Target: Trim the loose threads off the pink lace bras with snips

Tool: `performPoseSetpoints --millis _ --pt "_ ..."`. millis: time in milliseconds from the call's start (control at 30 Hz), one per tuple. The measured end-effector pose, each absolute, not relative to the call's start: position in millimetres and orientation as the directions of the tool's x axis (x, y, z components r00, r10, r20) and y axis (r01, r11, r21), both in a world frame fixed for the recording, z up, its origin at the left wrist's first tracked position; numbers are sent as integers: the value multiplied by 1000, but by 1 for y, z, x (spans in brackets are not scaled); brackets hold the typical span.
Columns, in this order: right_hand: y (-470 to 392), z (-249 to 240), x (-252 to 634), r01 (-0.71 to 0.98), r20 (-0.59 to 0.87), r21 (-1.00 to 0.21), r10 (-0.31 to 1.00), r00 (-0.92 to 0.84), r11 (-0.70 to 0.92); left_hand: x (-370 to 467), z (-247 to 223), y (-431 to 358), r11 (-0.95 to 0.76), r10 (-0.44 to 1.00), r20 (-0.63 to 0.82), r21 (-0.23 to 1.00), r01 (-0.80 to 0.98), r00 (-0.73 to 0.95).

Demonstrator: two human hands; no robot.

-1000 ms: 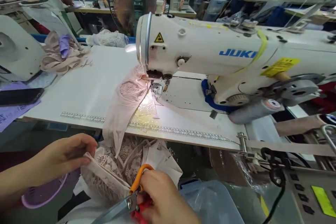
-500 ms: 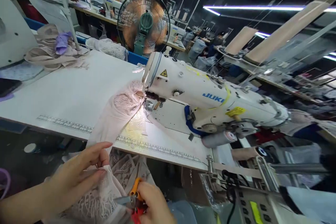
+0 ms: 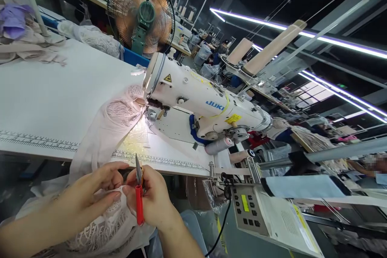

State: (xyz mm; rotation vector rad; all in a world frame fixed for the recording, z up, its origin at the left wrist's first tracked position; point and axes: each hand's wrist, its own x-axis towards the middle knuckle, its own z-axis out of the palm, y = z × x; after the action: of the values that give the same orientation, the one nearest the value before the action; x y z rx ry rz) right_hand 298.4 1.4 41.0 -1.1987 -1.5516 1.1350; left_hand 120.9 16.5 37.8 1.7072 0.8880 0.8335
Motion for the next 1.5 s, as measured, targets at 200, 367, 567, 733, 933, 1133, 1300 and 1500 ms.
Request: performPoseSetpoints --millis 200,367,567,733,933,1133,1300,1500 --pt "1 39 292 196 136 -966 977 -162 167 122 36 11 -109 924 3 961 255 384" --pt "1 39 286 194 91 -973 981 -173 124 123 35 17 193 822 -224 975 113 524" --pt "8 44 309 338 -56 -934 883 -465 118 118 40 29 394 750 -384 914 103 538" --pt "0 37 327 539 -242 -826 759 -604 166 115 31 33 429 736 -417 897 108 533" --pt "-11 35 326 717 -287 -670 824 -489 192 114 19 35 447 711 -452 882 150 539" --pt "-14 34 323 703 -285 -696 842 -458 148 110 22 36 411 695 -475 878 244 540" --pt "-19 34 322 759 -331 -646 864 -379 85 104 28 27 -171 930 -30 847 503 365" --pt "-21 40 325 780 -332 -613 855 -399 125 101 34 34 307 759 -401 915 261 513"
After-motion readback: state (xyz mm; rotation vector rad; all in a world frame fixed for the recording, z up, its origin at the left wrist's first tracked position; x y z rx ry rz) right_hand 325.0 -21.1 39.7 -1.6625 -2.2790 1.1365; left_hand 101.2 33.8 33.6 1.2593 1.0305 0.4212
